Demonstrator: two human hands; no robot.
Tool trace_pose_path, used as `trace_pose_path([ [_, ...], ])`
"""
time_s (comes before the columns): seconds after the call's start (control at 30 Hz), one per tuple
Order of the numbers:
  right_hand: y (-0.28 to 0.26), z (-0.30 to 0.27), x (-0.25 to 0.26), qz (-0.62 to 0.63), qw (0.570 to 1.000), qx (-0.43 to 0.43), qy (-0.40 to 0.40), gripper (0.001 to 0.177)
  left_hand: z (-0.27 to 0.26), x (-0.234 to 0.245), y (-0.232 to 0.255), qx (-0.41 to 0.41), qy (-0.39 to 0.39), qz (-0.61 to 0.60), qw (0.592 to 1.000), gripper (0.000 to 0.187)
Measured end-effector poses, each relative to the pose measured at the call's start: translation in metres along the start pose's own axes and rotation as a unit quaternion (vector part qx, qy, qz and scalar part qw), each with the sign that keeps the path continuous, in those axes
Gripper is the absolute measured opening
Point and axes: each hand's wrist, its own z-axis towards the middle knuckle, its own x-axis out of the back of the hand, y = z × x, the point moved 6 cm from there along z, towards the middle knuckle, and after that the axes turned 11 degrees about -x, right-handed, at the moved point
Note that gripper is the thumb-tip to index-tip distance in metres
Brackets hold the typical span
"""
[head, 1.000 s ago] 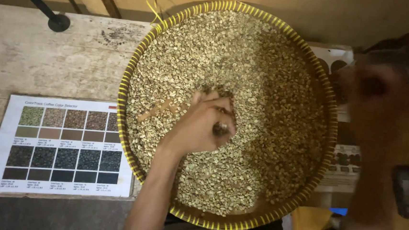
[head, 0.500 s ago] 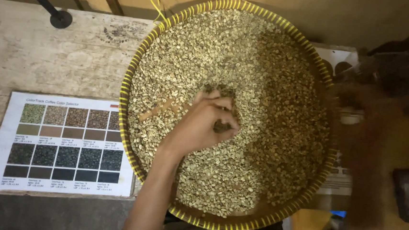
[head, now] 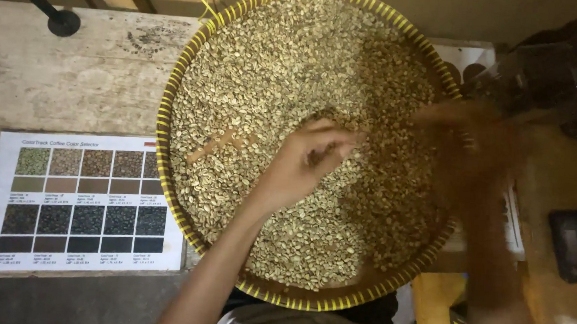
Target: Manual sorting of green coffee beans in a woven tray to remove defects based on visual inspection.
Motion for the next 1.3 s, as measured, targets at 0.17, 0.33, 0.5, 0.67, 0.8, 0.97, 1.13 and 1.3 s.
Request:
trace_pose_path([
  [0.17, 0.168, 0.027, 0.074, -0.207, 0.967, 0.008, 0.147, 0.010, -0.007, 0.002, 0.019, 0.030, -0.160, 0.246, 0.955, 0.005],
  [0.33, 0.169, 0.041, 0.088, -0.221, 0.971, -0.005, 0.095, 0.014, -0.017, -0.009, 0.024, 0.053, -0.236, 0.326, 0.914, 0.011],
  [0.5, 0.151, 0.026, 0.079, -0.366, 0.922, 0.086, 0.087, 0.011, -0.023, -0.023, 0.015, -0.003, -0.243, 0.417, 0.876, 0.010],
  [0.67, 0.047, -0.009, 0.018, -0.206, 0.978, 0.030, -0.027, 0.030, -0.029, -0.014, 0.014, 0.011, -0.203, 0.419, 0.885, 0.010],
  [0.8, 0.020, -0.033, -0.030, 0.014, 0.988, -0.098, -0.115, 0.018, -0.026, 0.009, 0.039, 0.048, -0.101, 0.280, 0.953, 0.016],
  [0.97, -0.014, -0.053, -0.047, 0.109, 0.971, -0.137, -0.163, 0.025, -0.043, 0.012, 0.027, 0.072, 0.058, 0.098, 0.991, 0.008],
  [1.13, -0.051, -0.058, -0.051, 0.062, 0.965, -0.165, -0.194, 0.032, -0.052, 0.002, 0.017, 0.134, 0.141, -0.085, 0.977, 0.006],
  [1.3, -0.080, -0.051, -0.045, 0.114, 0.986, -0.067, -0.105, 0.021, -0.051, -0.007, 0.027, 0.173, 0.159, -0.144, 0.961, 0.010],
])
